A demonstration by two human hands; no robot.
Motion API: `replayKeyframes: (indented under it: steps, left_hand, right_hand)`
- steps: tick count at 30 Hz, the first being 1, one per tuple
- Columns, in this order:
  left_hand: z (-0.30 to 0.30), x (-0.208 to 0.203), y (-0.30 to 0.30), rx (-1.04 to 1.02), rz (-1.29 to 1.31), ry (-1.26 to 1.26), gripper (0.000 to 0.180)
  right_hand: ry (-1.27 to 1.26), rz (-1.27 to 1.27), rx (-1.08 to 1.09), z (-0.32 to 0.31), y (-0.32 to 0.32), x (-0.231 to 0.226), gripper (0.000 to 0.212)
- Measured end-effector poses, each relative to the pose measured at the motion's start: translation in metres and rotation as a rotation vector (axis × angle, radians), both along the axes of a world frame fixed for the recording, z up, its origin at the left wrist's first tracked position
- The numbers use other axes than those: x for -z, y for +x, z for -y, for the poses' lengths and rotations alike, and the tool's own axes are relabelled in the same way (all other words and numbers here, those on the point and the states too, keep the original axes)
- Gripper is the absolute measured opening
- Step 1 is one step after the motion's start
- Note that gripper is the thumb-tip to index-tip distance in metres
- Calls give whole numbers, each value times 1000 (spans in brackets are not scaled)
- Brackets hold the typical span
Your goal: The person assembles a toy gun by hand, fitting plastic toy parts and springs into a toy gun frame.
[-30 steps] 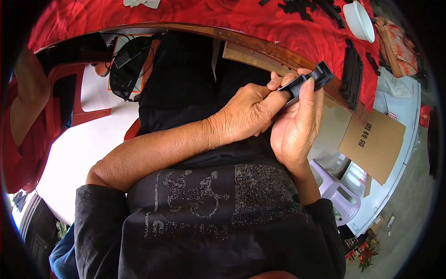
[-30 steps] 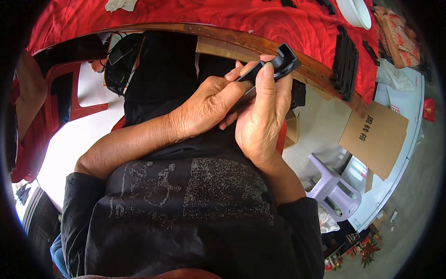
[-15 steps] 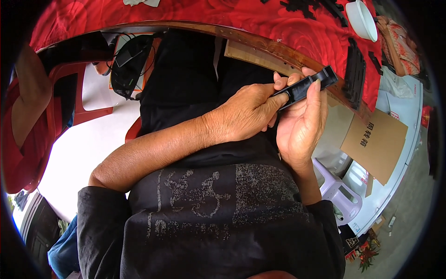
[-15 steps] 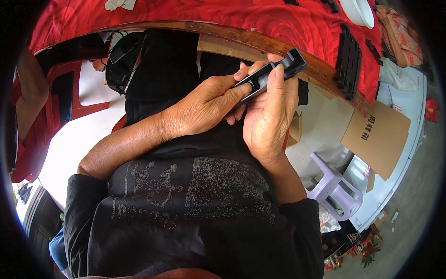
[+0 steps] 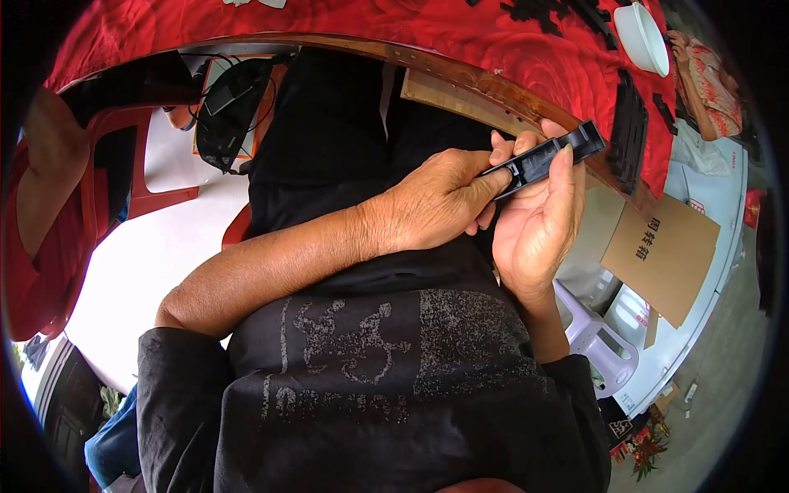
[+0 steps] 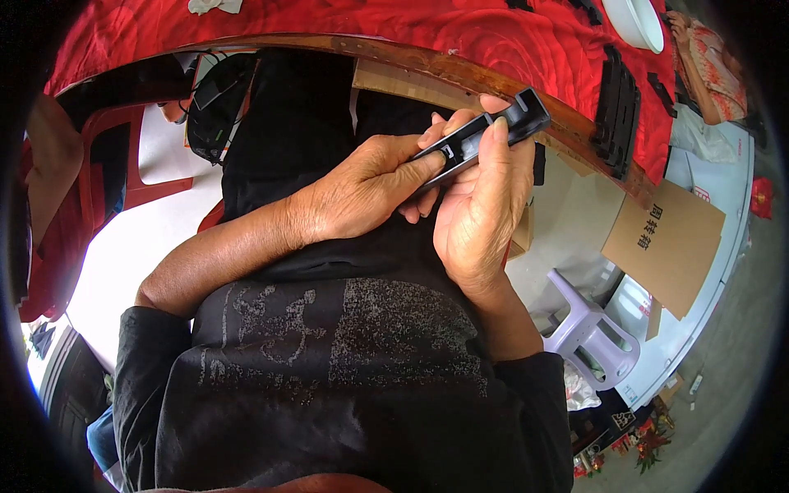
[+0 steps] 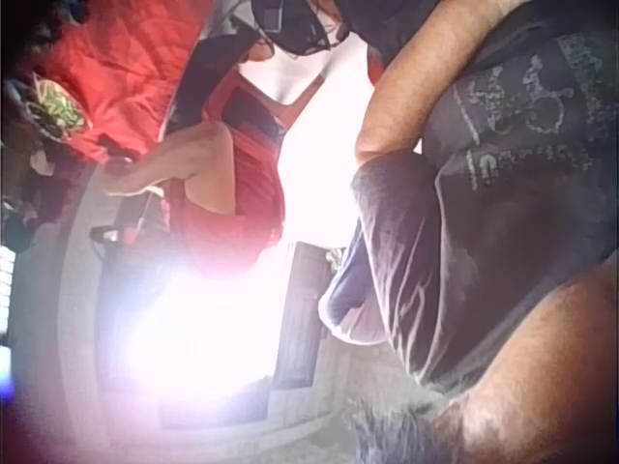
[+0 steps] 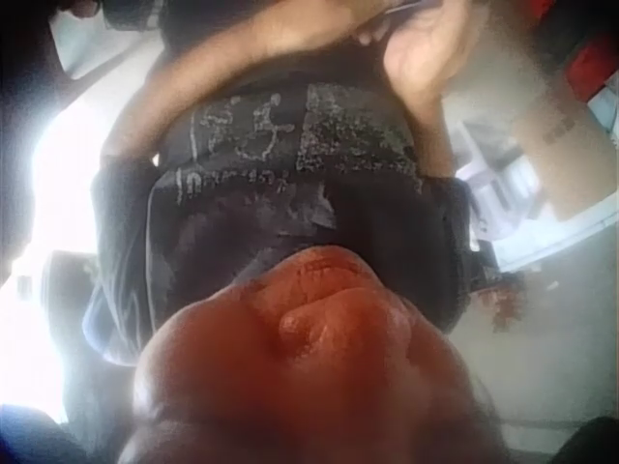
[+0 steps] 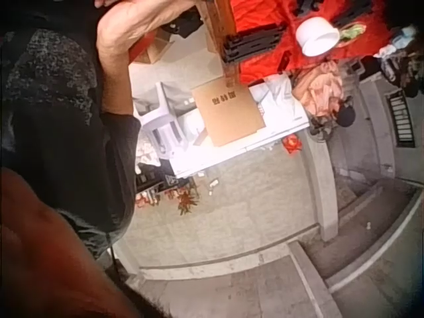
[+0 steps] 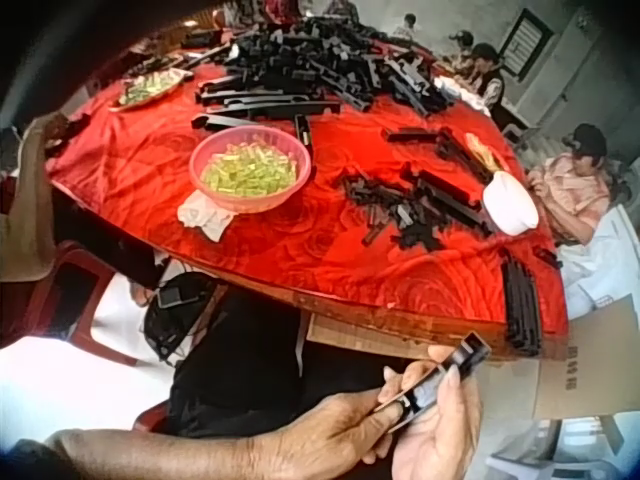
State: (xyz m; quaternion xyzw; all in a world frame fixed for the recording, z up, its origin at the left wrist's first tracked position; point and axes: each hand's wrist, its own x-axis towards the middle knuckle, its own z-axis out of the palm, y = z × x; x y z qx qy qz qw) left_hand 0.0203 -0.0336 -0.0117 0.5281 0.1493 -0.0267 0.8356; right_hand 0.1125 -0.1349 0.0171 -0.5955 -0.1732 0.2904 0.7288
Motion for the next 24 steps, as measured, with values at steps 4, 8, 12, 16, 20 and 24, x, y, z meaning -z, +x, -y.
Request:
replayKeyframes:
  steps: [4,8,12,16,20,24]
  left_hand:
    - [3,-1,2,-31,-31,34,36]
    - [4,-4,4,-56,-73,59,40]
    - [6,-2,4,-78,-43,115,45]
    - [7,-1,5,-36,-3,89,43]
    - [5,-2,5,-12,-33,78,43]
    - [6,-3,5,-40,-73,56,50]
  right_hand:
    - [13,-30,-19,1,-1,-2,39]
    - [26,-72,-32,1,-3,-6,38]
    - [36,-72,-30,3,-3,-5,38]
    - [25,-54,-40,4,-4,-7,38]
    - [-22,-65,-18,3,-7,-11,36]
    - [55,-60,-51,5,-5,-6,33]
